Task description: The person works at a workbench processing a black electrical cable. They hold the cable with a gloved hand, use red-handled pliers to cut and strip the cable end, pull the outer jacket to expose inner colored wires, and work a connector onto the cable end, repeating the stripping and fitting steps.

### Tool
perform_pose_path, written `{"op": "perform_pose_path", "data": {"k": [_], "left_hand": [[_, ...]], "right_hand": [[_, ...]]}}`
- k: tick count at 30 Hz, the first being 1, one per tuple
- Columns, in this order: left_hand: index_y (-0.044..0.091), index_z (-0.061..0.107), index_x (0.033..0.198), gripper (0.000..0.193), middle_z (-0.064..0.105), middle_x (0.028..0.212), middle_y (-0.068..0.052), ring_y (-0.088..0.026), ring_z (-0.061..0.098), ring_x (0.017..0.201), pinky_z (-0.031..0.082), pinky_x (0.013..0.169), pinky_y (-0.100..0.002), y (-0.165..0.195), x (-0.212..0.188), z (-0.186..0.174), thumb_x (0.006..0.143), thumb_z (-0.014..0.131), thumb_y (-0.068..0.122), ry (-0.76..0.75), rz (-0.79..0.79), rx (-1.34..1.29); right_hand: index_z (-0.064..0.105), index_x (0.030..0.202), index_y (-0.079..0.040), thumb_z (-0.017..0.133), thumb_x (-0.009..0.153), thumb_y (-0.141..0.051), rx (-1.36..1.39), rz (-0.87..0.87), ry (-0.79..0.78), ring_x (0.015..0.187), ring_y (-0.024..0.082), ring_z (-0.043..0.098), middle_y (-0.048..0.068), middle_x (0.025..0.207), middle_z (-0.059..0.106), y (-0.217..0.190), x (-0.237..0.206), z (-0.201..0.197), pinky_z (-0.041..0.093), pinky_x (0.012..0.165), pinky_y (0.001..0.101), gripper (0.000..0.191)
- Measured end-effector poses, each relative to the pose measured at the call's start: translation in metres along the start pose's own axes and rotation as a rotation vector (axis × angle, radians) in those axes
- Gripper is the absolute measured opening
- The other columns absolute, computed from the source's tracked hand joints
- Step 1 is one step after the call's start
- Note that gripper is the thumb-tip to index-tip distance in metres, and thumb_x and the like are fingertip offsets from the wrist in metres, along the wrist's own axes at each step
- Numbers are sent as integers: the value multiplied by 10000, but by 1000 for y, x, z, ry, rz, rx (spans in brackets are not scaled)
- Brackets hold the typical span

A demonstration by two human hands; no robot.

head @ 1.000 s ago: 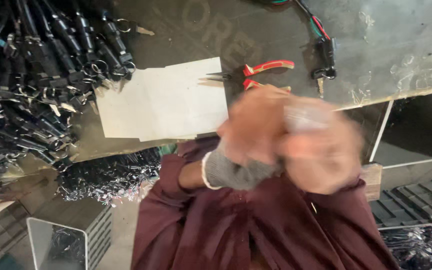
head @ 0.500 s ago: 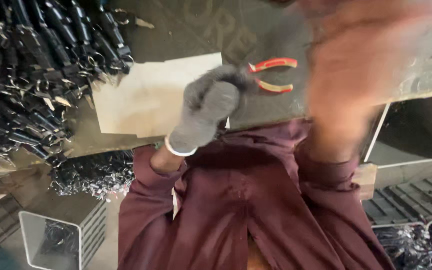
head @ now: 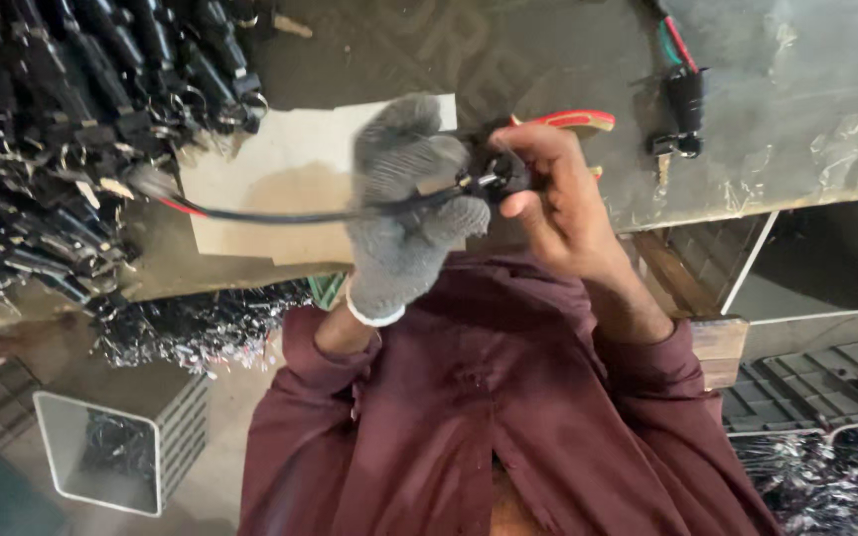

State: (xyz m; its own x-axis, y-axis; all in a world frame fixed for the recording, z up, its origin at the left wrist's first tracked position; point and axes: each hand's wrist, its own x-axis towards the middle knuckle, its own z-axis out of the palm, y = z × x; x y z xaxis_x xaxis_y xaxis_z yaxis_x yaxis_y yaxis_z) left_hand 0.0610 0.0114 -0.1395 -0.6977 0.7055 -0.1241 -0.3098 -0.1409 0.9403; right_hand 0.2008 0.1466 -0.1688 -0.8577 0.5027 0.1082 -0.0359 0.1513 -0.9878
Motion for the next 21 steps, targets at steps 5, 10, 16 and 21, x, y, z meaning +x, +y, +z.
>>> {"op": "perform_pose_path", "data": {"k": [5,10,16,21], "left_hand": [[115,778,1003,337,727,1105,-60,-240,668,1092,537,1011,-398,15,8,-8,763,949,279,-111,296,743],[168,772,1094,348,726,1229,-67,-257,692,1199,566,1026,-373,18,17,-10,835,917,349,-262,232,799],[141,754,1179,295,716,1286,-85,-293,684,1231,558,1031,-391,16,19,-17,947,817,313,-382,330,883],[116,722,1155,217,726,1158,-59,-274,720,1133,582,943,-350,15,14,-15,990,798,234,-304,255,720]], "right_hand": [[530,1368,4,638,936,87,-282,-216,-61,1099,337,620,167,1258,651,-5,2,-6,521,986,358,453],[540,1365,30,564,1049,-29,-265,-116,-8,990,312,612,181,1144,612,4,-16,-3,503,825,334,323],[555,1364,29,539,1125,-321,-140,33,-24,925,240,601,132,1077,605,-1,-15,5,477,841,313,424],[538,1375,39,478,1163,-401,-39,49,-44,1044,228,609,124,1167,617,-1,-9,10,487,962,332,492]]}}
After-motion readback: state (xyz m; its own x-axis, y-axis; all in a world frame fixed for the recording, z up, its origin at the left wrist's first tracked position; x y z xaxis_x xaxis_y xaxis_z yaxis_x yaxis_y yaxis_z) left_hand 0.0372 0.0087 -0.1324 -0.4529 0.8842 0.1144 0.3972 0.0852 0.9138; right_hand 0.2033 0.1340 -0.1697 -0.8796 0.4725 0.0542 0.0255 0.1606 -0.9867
